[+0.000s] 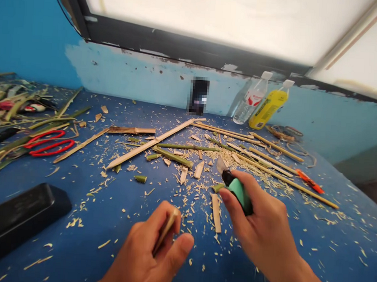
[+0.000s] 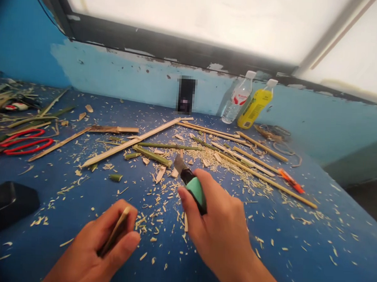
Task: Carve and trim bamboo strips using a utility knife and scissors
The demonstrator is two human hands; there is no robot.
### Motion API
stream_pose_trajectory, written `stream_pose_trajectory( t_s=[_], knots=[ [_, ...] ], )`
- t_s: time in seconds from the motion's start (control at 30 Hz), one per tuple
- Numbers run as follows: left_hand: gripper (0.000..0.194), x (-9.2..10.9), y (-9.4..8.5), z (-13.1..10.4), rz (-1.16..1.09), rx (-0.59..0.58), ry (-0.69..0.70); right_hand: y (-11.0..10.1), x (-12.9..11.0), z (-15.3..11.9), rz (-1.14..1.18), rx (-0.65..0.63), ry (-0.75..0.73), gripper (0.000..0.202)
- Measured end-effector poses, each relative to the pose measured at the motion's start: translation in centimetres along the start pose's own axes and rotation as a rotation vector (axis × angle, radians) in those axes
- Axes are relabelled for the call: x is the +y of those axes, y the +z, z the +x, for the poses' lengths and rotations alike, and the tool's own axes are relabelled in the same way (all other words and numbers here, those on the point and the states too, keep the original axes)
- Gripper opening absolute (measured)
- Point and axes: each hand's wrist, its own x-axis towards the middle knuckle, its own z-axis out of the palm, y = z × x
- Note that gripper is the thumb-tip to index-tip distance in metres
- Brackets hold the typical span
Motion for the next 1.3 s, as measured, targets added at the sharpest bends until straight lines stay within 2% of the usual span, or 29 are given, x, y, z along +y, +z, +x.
stream_pose_trajectory(
  t_s=[0.13,0.27,0.6,0.77,0.97,1.13,1.3],
  knots=[
    [0.028,0.8,-0.4,0.5,-0.057,0.122,0.007,0.0,0.2,-0.1,0.183,-0.171,-0.067,0.024],
    [0.027,1.1,-0.9,0.9,-0.03,-0.004,-0.004,-0.1,-0.5,-0.7,0.258,-0.271,-0.179,0.029],
    [0.023,1.4,-1.1,1.0,-0.01,-0.049,-0.032,-0.3,-0.5,-1.0,0.185,-0.29,-0.263,0.039],
    [0.025,0.8,-0.9,0.8,-0.063,-0.029,-0.045,0.0,-0.4,-0.9,0.098,-0.333,-0.39,0.042],
    [0.027,0.4,-0.7,0.5,-0.093,-0.112,-0.045,0.3,-0.9,-1.1,0.028,-0.335,-0.466,0.043],
    [0.032,0.5,-0.5,0.3,-0.079,-0.059,-0.01,0.2,-1.5,-1.0,0.021,-0.302,-0.485,0.043],
    [0.027,0.7,-0.3,0.0,-0.035,0.003,-0.002,0.2,-1.7,-0.9,0.014,-0.27,-0.474,0.042]
  ],
)
